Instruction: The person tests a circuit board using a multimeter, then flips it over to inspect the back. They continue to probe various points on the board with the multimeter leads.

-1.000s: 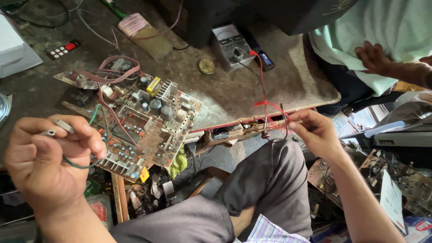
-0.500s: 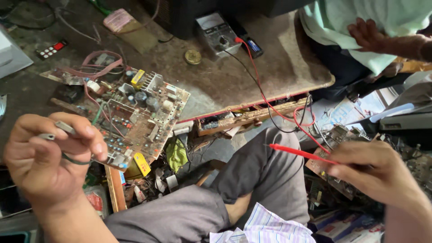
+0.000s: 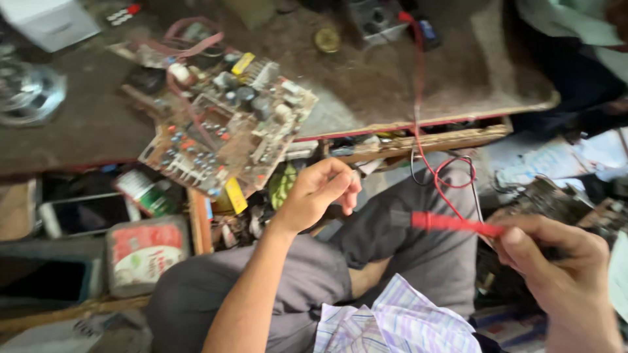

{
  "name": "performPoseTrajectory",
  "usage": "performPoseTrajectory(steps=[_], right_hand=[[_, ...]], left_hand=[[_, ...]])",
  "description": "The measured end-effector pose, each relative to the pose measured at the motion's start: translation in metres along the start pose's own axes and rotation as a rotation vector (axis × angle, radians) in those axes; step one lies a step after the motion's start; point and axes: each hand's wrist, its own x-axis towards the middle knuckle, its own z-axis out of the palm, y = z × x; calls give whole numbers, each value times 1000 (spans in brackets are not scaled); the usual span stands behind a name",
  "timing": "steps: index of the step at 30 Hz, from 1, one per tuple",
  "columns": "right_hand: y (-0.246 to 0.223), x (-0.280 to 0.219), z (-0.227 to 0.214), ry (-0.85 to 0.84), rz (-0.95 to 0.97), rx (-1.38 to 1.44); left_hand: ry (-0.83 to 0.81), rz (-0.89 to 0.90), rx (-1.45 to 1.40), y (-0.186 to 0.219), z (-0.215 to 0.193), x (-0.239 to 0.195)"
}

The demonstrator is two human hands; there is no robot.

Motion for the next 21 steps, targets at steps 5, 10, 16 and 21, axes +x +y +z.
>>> performPoseTrajectory(steps=[5, 10, 16, 21], right_hand=[[-12, 18, 59, 106, -141, -307], [-31, 21, 81, 106, -353, -444], [-33, 23, 93, 96, -386, -470], [-32, 25, 96, 90, -391, -454]], left_hand=[[-4, -1, -103, -8, -16, -4], [-40, 4, -197, -7, -18, -7], [1, 44, -39, -2, -14, -6], [-7, 60, -13, 2, -11, -6]])
